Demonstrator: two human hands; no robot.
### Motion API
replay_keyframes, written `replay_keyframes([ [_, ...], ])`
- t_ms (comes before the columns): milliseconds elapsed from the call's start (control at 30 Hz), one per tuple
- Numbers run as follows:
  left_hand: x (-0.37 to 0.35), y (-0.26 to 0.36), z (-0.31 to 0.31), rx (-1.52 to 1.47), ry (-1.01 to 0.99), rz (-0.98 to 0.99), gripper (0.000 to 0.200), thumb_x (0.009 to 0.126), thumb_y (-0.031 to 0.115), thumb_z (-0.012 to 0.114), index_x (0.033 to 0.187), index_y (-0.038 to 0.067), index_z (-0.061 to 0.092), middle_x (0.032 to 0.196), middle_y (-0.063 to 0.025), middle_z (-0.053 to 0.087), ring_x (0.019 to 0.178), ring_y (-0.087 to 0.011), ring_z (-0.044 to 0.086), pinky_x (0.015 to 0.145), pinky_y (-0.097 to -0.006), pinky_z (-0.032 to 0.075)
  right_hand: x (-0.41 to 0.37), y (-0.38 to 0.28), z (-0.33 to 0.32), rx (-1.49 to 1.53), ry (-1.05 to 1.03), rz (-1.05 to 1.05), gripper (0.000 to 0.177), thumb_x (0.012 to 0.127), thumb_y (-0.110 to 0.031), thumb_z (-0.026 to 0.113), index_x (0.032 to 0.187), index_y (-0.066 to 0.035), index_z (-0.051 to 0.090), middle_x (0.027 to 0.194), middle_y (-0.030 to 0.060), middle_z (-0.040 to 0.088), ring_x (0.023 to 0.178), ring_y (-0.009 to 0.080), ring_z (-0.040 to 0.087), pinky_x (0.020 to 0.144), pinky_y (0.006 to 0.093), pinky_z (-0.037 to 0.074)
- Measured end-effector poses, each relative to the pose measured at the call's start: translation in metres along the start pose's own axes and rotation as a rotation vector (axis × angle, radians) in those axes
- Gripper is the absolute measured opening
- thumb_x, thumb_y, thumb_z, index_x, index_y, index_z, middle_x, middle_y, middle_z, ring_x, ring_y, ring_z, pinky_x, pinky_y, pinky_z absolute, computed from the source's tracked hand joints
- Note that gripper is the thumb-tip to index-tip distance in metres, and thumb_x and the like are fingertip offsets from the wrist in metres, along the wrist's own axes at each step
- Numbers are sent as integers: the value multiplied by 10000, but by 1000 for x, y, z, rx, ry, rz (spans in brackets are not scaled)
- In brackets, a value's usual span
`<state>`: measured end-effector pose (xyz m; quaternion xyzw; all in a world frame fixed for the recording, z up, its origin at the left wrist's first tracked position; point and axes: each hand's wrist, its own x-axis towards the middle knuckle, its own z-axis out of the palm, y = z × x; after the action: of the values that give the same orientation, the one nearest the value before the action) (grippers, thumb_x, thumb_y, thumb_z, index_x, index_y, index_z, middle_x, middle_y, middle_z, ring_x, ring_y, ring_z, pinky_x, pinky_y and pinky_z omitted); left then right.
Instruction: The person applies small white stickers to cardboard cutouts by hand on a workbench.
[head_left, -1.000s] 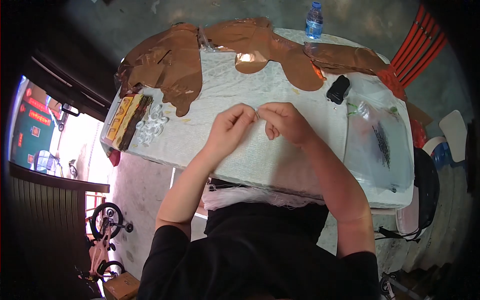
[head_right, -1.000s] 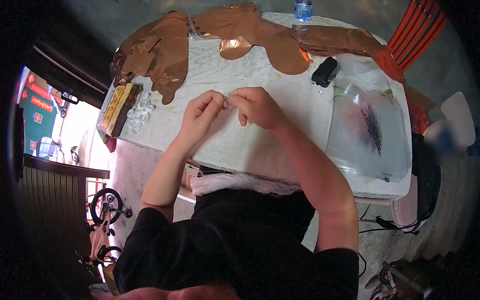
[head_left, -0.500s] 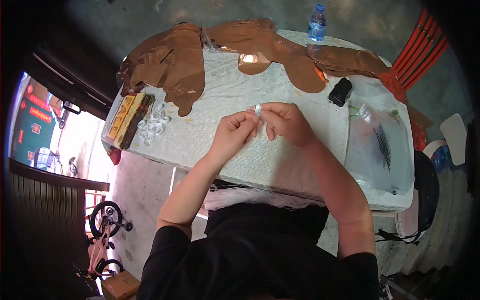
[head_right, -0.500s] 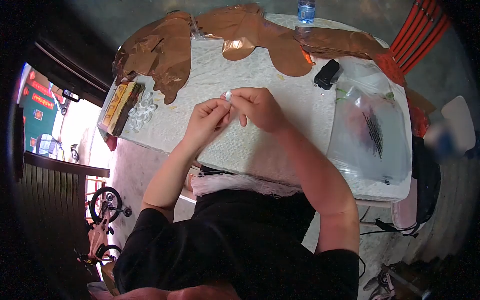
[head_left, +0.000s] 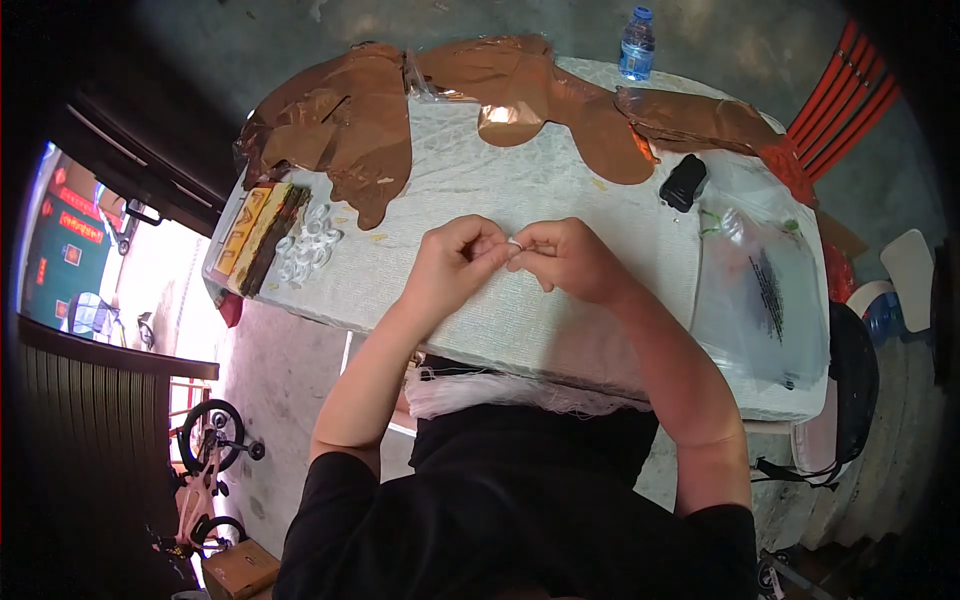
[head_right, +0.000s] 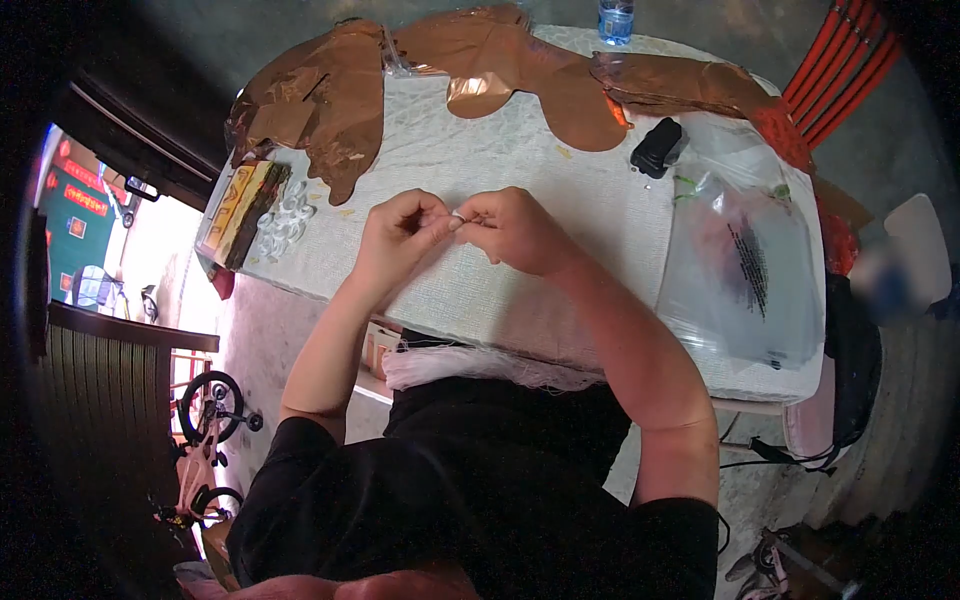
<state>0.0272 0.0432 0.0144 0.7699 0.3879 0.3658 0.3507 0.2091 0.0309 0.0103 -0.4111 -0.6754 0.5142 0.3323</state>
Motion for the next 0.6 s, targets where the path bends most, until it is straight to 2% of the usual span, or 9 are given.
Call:
replay_keyframes([
  [33, 0, -3, -1, 0, 0, 0, 123, 765, 87, 629, 810, -17, 579, 672, -4, 557, 558, -67, 470, 526, -193, 388, -1, -3, 0, 68, -36, 11, 119, 810, -88, 532, 847, 19, 567, 673, 28, 574, 493, 48, 452, 452, 191, 358],
  [100, 0, -6, -3, -421, -95, -188, 128, 786, 82, 603, 871, -7, 570, 713, -24, 569, 592, -79, 495, 546, -193, 400, -1, -7, -1, 134, -73, 22, 118, 816, -100, 528, 825, 12, 565, 695, 33, 585, 495, 50, 454, 454, 192, 355],
  [133, 0, -5, -1, -421, -95, -188, 128, 786, 82, 603, 871, -7, 570, 713, -24, 569, 592, -79, 495, 546, -193, 400, -2, -9, -2, 167, -110, 7, 122, 822, -107, 522, 818, 6, 566, 712, 38, 589, 498, 54, 461, 458, 194, 360],
  [200, 0, -1, 2, -710, -158, -213, 122, 818, 59, 549, 913, -18, 555, 748, -52, 572, 640, -98, 522, 580, -202, 424, -1, -9, -2, 199, -148, -7, 127, 828, -115, 516, 811, 1, 566, 729, 42, 594, 502, 57, 467, 461, 196, 365],
  [300, -4, -17, 8, -824, -128, -210, 134, 836, 45, 510, 944, -28, 542, 780, -76, 578, 668, -123, 548, 607, -224, 448, 0, -7, -3, 274, -136, -16, 163, 817, -143, 506, 757, -4, 566, 733, 70, 621, 473, 53, 478, 438, 192, 361],
  [467, -4, -12, 8, -805, -109, -228, 120, 855, 84, 502, 893, -25, 533, 728, -72, 588, 642, -106, 547, 595, -226, 456, 0, -8, -4, 360, -116, 133, 182, 825, -168, 492, 768, -19, 579, 757, 71, 631, 476, 55, 496, 439, 180, 359],
  [600, -3, -14, 9, -750, -135, -209, 117, 857, 101, 503, 856, -15, 512, 743, -65, 583, 619, -94, 533, 578, -209, 438, 1, -1, -5, 406, -131, 134, 175, 813, -173, 508, 778, -16, 579, 741, 67, 624, 479, 66, 509, 441, 187, 367],
])
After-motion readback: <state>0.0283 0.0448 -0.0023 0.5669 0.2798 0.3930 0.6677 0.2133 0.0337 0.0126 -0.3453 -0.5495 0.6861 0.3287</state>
